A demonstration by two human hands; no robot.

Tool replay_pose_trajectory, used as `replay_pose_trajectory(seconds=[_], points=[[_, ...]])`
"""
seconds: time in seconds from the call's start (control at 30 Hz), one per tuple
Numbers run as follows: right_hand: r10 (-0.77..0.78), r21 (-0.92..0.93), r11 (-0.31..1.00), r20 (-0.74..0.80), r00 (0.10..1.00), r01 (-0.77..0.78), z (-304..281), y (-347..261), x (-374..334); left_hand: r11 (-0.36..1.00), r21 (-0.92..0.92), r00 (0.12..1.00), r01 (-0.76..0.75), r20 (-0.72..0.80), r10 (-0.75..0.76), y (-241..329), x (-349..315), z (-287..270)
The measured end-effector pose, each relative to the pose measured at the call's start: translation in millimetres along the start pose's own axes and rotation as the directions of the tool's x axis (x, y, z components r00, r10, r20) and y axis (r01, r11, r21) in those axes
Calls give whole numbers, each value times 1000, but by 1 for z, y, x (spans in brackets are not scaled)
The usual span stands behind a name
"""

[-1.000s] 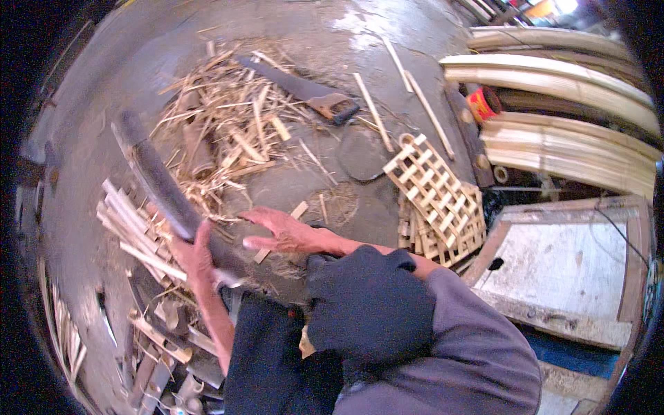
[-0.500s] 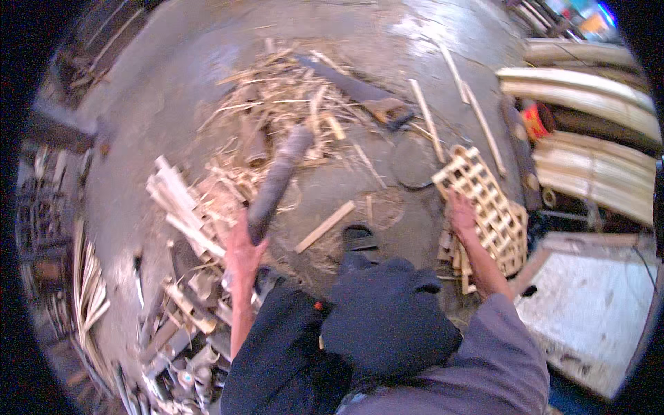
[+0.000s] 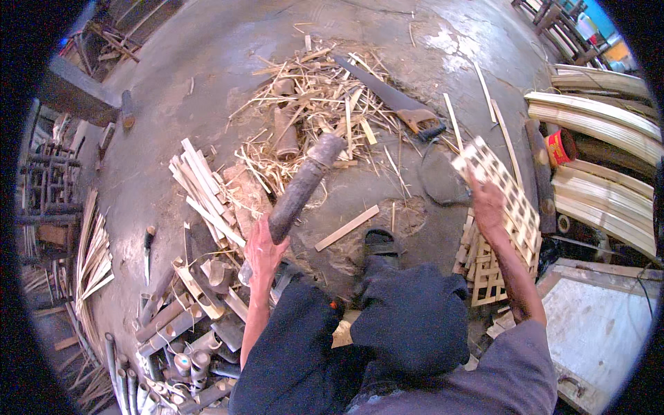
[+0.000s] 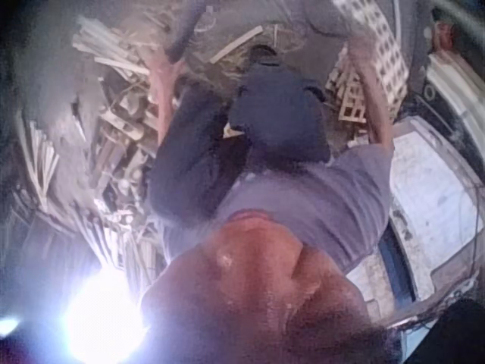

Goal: The person sits on the floor and works with bamboo pieces, using a saw and a mallet to cut and shape them. They handle multiple bamboo segments, aligning and striking them to form lattice-like structures.

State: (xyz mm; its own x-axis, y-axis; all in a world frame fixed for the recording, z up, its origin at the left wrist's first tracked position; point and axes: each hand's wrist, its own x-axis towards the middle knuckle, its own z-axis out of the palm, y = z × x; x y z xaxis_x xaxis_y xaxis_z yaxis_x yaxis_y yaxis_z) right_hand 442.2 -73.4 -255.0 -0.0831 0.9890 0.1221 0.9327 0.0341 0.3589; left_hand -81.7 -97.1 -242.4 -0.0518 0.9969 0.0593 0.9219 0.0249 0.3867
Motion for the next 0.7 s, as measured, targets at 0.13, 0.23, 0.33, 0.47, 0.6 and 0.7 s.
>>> replay_pose_trajectory(seconds=[0.13,0.23,0.33,0.47,0.6,0.7], points=[[-174,293,916,-326,929,274,-28,-112,57,993,-14,993,114,15,-113,0,3,0],[-295,388,877,-33,955,284,-8,-186,84,997,-55,998,62,11,-62,9,10,4],[-352,465,817,-65,934,341,-1,-227,80,998,-54,1000,-14,19,15,4,2,-8],[-426,659,682,5,905,317,-19,-223,47,997,-4,988,-78,132,78,-22,-6,-5],[-473,668,535,-270,839,516,-72,-182,25,968,88,920,-234,341,191,-3,10,-1],[-469,517,671,-259,844,532,-87,-168,27,895,44,827,-445,403,391,28,28,12]])
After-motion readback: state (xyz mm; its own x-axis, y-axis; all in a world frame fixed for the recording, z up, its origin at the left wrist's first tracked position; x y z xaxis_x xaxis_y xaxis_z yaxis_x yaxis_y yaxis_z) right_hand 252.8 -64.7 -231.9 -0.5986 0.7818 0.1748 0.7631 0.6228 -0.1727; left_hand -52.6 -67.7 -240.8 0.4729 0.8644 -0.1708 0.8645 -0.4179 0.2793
